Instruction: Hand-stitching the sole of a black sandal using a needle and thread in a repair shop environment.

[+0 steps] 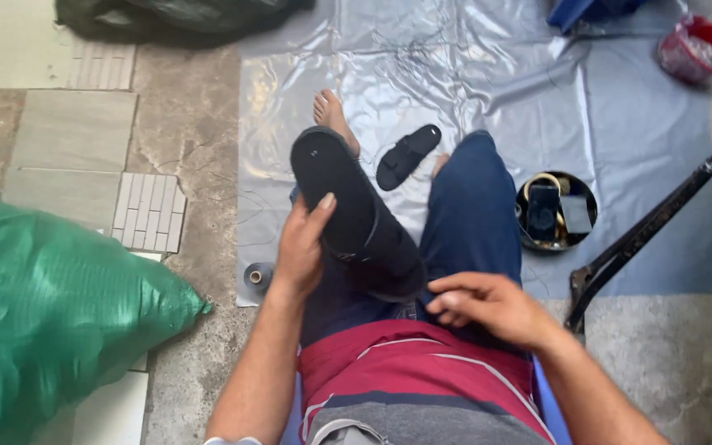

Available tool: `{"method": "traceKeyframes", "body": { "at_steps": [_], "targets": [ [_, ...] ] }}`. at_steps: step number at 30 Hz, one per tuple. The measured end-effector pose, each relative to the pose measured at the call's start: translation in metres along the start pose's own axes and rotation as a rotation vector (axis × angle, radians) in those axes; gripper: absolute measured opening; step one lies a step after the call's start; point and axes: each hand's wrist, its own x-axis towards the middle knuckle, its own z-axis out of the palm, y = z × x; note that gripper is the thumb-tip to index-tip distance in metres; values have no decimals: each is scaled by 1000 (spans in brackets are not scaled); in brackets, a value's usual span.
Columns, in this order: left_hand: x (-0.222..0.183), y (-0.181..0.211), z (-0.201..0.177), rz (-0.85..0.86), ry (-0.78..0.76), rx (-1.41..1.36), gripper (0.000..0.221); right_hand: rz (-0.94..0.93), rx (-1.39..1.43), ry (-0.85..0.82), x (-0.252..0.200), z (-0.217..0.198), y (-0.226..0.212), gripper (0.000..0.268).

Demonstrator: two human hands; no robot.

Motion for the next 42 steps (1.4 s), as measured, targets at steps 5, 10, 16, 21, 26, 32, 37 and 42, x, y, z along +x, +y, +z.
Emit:
{"method": "traceKeyframes", "body": {
  "at_steps": [5, 10, 16, 21, 26, 32, 37, 42],
  "targets": [
    [-9, 26, -15, -53, -201, 427, 34, -112, 59, 376, 2, -78, 16, 29],
    [-23, 26, 24, -254, -707, 942, 53, -14, 96, 696, 11, -147, 56, 26],
    [-14, -7, 57, -635, -572, 1093, 37, 227, 216, 992, 42, -196, 131, 17],
    [-14, -29, 31, -423, -360, 767, 33, 388, 249, 968, 71, -213, 172, 22],
    [-28, -44, 7, -411, -323, 791, 31, 499, 98, 1053, 99, -224, 193, 24],
    [-34, -39, 4, -411, -269, 876, 46, 516, -569, 1001, 140, -240, 218, 56],
    [10, -48, 33, -247, -204, 980, 40, 641, -656, 926, 169, -208, 170, 87],
    [217, -93, 113, -340, 620, 908, 59, 570, -800, 1011, 179, -202, 180, 92]
  ]
}}
